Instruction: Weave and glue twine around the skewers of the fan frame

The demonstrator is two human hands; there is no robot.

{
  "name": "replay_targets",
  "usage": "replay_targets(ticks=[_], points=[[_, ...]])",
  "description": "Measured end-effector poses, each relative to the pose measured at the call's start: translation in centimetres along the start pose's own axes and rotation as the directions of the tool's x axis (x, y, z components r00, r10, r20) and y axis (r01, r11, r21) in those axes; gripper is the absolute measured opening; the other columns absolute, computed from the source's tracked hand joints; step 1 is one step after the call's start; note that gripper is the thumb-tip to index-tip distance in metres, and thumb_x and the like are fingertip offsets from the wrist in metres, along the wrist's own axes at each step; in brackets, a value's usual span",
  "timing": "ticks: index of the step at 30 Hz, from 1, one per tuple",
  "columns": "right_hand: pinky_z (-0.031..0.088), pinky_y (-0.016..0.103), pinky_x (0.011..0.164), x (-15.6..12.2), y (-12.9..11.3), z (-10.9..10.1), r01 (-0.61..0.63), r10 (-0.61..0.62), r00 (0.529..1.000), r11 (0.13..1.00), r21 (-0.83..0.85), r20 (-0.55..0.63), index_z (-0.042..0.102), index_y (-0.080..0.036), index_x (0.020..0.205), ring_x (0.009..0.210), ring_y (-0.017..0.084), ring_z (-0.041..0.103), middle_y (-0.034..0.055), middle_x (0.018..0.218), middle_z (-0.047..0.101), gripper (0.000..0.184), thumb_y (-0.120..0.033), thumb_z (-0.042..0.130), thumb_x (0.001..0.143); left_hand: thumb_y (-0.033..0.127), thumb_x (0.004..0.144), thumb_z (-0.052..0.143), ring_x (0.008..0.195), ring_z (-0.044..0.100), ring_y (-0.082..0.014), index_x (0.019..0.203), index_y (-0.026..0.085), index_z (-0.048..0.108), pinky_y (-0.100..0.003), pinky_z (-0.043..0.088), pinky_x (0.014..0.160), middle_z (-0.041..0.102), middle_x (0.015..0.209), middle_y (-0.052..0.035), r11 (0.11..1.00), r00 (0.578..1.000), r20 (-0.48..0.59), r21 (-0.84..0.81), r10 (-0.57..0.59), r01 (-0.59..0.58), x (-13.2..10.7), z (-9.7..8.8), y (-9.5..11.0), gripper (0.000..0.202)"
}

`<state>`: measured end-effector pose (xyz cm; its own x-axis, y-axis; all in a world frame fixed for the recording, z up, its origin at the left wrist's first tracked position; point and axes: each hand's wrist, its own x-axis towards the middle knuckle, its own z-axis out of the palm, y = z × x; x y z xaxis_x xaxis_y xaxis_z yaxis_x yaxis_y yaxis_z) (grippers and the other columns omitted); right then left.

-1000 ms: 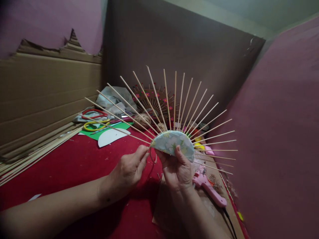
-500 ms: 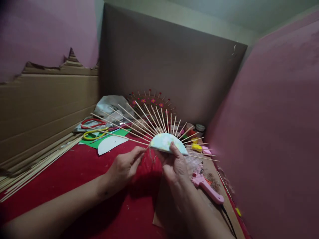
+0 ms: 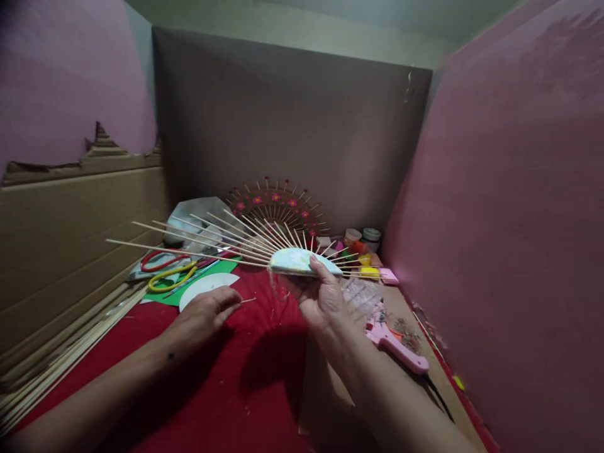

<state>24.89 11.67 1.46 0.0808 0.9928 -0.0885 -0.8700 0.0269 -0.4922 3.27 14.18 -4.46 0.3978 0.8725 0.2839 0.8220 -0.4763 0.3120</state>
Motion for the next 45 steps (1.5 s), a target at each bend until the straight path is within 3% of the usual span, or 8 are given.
replay_targets(ticks=[6,13,20,26,32,39,45], points=[[0.055,0.048,0.077,0.3,0.4,0.2,-0.020,0.020,1.000,0.998,0.053,0.011,0.061,-0.014,0.105,0.079,0.023,0.070,0.0114,0.089,0.073,0.024,-0.011,0.052,0.083,0.023,0.087,0.039,0.077,0.054,-0.0165,0.079,0.019,0.059,-0.027,0.040,0.070,0.057,0.085,-0.0048,0.988,0.995,0.038,0.133,-0.088,0.082,0.5,-0.3,-0.6,0.022],[0.051,0.054,0.083,0.8,0.4,-0.8,-0.075,0.070,0.996,0.993,0.088,0.058,0.063,-0.015,0.101,0.081,0.023,0.069,0.0100,0.087,0.073,0.024,-0.012,0.057,0.079,0.023,0.086,0.041,0.080,0.054,-0.0191,0.081,0.019,0.061,-0.029,0.039,0.071,0.059,0.089,-0.0058,0.968,0.992,0.098,0.248,-0.076,0.050,1.5,-0.1,-0.6,0.021],[0.058,0.038,0.065,1.0,0.0,-0.7,-0.109,0.107,0.994,0.986,0.122,0.021,0.059,-0.014,0.108,0.078,0.022,0.070,0.0118,0.088,0.073,0.027,-0.012,0.052,0.082,0.019,0.085,0.042,0.083,0.054,-0.0217,0.081,0.020,0.060,-0.033,0.038,0.077,0.062,0.092,-0.0068,0.955,0.994,0.105,0.297,-0.007,-0.024,2.0,0.1,0.4,0.019],[0.057,0.042,0.071,1.0,0.1,-0.5,-0.103,0.099,0.994,0.989,0.110,0.038,0.060,-0.014,0.105,0.071,0.020,0.069,0.0094,0.080,0.072,0.026,-0.010,0.052,0.081,0.019,0.085,0.043,0.081,0.058,-0.0220,0.083,0.021,0.059,-0.033,0.041,0.077,0.065,0.086,-0.0057,0.958,0.996,0.090,0.287,-0.012,-0.014,1.8,0.9,-0.1,0.017],[0.055,0.049,0.075,1.5,0.7,-1.0,-0.112,0.109,0.992,0.992,0.056,0.061,0.061,-0.014,0.090,0.066,0.020,0.067,0.0067,0.070,0.070,0.012,-0.014,0.055,0.079,0.023,0.089,0.039,0.099,0.064,-0.0214,0.118,0.020,0.053,-0.032,0.048,0.082,0.067,0.112,-0.0084,0.978,0.999,0.040,0.206,-0.003,-0.005,1.5,1.4,-0.9,0.033],[0.054,0.049,0.080,1.7,1.2,-1.5,-0.099,0.089,0.986,0.993,0.065,0.140,0.062,-0.015,0.095,0.083,0.023,0.068,0.0070,0.082,0.072,0.016,-0.016,0.056,0.081,0.026,0.085,0.038,0.097,0.066,-0.0224,0.119,0.016,0.057,-0.032,0.052,0.083,0.069,0.110,-0.0102,0.993,1.000,-0.010,0.118,0.020,-0.019,1.7,1.7,-1.4,0.040],[0.058,0.044,0.066,1.5,1.2,-1.4,-0.093,0.100,0.985,0.994,-0.054,0.141,0.060,-0.012,0.098,0.062,0.020,0.067,0.0070,0.073,0.071,0.018,-0.017,0.054,0.083,0.031,0.083,0.038,0.104,0.064,-0.0243,0.118,0.012,0.059,-0.034,0.050,0.090,0.066,0.115,-0.0128,0.996,0.994,-0.080,0.059,0.072,-0.067,1.7,2.7,-2.4,0.045]])
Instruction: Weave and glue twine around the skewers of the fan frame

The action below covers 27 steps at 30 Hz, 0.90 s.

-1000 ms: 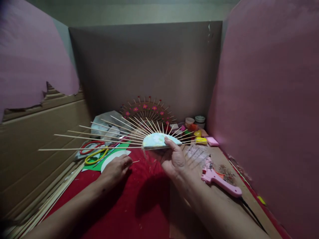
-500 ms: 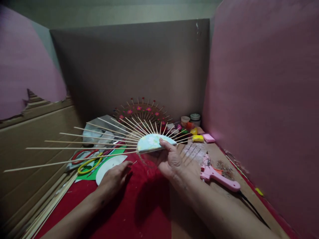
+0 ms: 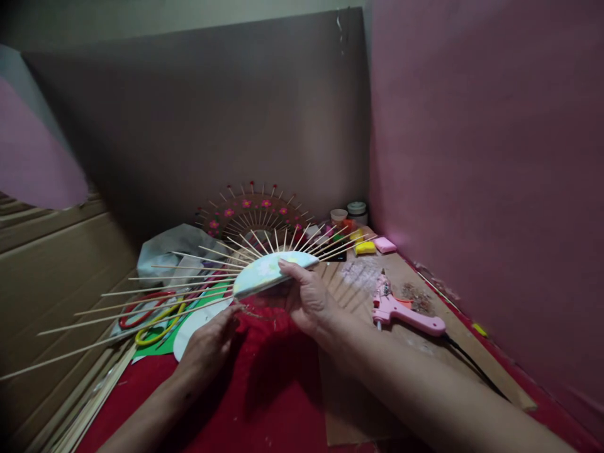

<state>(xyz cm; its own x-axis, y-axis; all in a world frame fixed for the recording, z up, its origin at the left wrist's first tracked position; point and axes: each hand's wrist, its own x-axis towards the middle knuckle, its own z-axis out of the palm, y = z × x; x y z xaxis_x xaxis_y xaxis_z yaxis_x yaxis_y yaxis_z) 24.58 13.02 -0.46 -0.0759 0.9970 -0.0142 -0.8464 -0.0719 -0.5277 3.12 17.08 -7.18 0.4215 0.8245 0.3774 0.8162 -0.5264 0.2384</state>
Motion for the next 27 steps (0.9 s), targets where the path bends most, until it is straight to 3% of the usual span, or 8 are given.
replay_targets(ticks=[5,11,19,27], points=[[0.059,0.041,0.065,-0.4,0.3,0.3,0.084,-0.082,0.996,0.993,-0.082,0.037,0.059,-0.011,0.101,0.065,0.019,0.067,0.0069,0.076,0.070,0.023,-0.017,0.060,0.079,0.032,0.085,0.040,0.104,0.064,-0.0232,0.124,0.017,0.055,-0.033,0.050,0.090,0.067,0.115,-0.0097,1.000,1.000,0.020,-0.024,-0.014,0.015,-0.2,0.3,-0.1,0.045],[0.059,0.038,0.060,-0.5,0.9,-0.1,0.139,-0.125,0.989,0.970,-0.197,0.082,0.060,-0.011,0.095,0.071,0.021,0.067,0.0105,0.083,0.069,0.029,-0.027,0.069,0.072,0.033,0.082,0.045,0.107,0.062,-0.0260,0.121,0.012,0.057,-0.037,0.049,0.093,0.065,0.117,-0.0142,1.000,1.000,0.030,-0.013,-0.003,0.004,0.0,0.6,-0.1,0.046],[0.058,0.036,0.057,-0.4,1.0,-0.5,0.118,-0.105,0.992,0.974,-0.192,0.073,0.061,-0.011,0.093,0.067,0.021,0.066,0.0100,0.080,0.069,0.028,-0.029,0.068,0.072,0.033,0.084,0.043,0.107,0.062,-0.0267,0.119,0.011,0.059,-0.038,0.050,0.091,0.066,0.115,-0.0149,1.000,0.998,0.057,0.023,-0.001,-0.001,0.0,0.3,0.3,0.045],[0.060,0.038,0.062,-0.2,0.9,-0.5,0.116,-0.103,0.990,0.982,-0.149,0.092,0.061,-0.013,0.093,0.072,0.021,0.068,0.0082,0.078,0.070,0.022,-0.024,0.063,0.075,0.025,0.084,0.042,0.100,0.065,-0.0235,0.122,0.021,0.057,-0.034,0.051,0.085,0.067,0.113,-0.0085,0.997,0.996,0.087,0.082,0.003,-0.010,0.1,-0.8,1.3,0.041]])
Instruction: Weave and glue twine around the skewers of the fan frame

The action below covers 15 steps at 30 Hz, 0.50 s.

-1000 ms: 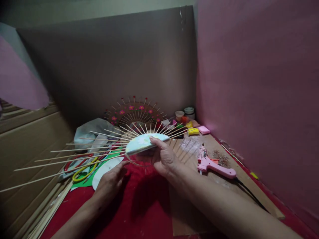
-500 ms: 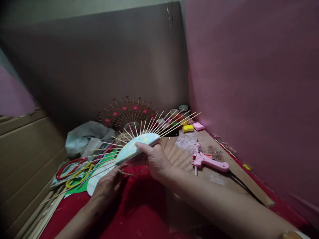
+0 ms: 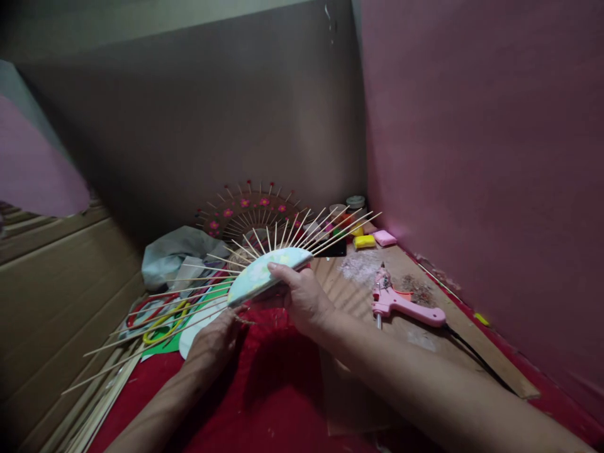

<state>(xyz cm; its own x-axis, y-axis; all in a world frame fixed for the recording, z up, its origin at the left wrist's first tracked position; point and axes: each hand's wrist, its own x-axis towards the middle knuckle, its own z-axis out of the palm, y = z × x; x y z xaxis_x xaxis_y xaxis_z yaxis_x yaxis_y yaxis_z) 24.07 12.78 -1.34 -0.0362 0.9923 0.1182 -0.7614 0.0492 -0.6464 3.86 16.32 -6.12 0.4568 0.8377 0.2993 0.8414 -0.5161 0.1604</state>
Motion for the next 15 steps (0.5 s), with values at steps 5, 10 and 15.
replay_targets(ticks=[5,10,15], points=[[0.059,0.036,0.058,-0.2,-0.2,0.2,-0.022,0.022,1.000,1.000,-0.010,0.016,0.061,-0.011,0.094,0.069,0.021,0.067,0.0097,0.077,0.070,0.021,-0.023,0.061,0.077,0.021,0.083,0.042,0.103,0.061,-0.0229,0.117,0.022,0.059,-0.035,0.046,0.091,0.067,0.108,-0.0082,0.991,0.990,-0.054,0.016,0.131,-0.130,0.3,-0.3,-0.4,0.038],[0.057,0.031,0.053,-0.3,-0.6,0.3,-0.012,0.012,1.000,0.999,-0.040,0.005,0.060,-0.011,0.093,0.060,0.017,0.064,0.0085,0.076,0.069,0.024,-0.025,0.065,0.075,0.021,0.081,0.045,0.103,0.058,-0.0292,0.101,0.020,0.067,-0.046,0.040,0.095,0.068,0.104,-0.0113,0.991,0.974,-0.181,0.012,0.135,-0.135,0.5,-0.5,-0.7,0.030],[0.051,0.025,0.046,-0.1,-0.4,-0.1,0.062,-0.064,0.998,0.993,-0.104,-0.010,0.060,-0.011,0.093,0.052,0.013,0.060,0.0063,0.072,0.067,0.028,-0.029,0.068,0.074,0.028,0.079,0.055,0.084,0.063,-0.0235,0.081,0.022,0.070,-0.039,0.046,0.087,0.069,0.080,-0.0057,0.861,0.970,-0.226,-0.508,-0.095,-0.034,-0.2,-1.3,1.2,0.016]])
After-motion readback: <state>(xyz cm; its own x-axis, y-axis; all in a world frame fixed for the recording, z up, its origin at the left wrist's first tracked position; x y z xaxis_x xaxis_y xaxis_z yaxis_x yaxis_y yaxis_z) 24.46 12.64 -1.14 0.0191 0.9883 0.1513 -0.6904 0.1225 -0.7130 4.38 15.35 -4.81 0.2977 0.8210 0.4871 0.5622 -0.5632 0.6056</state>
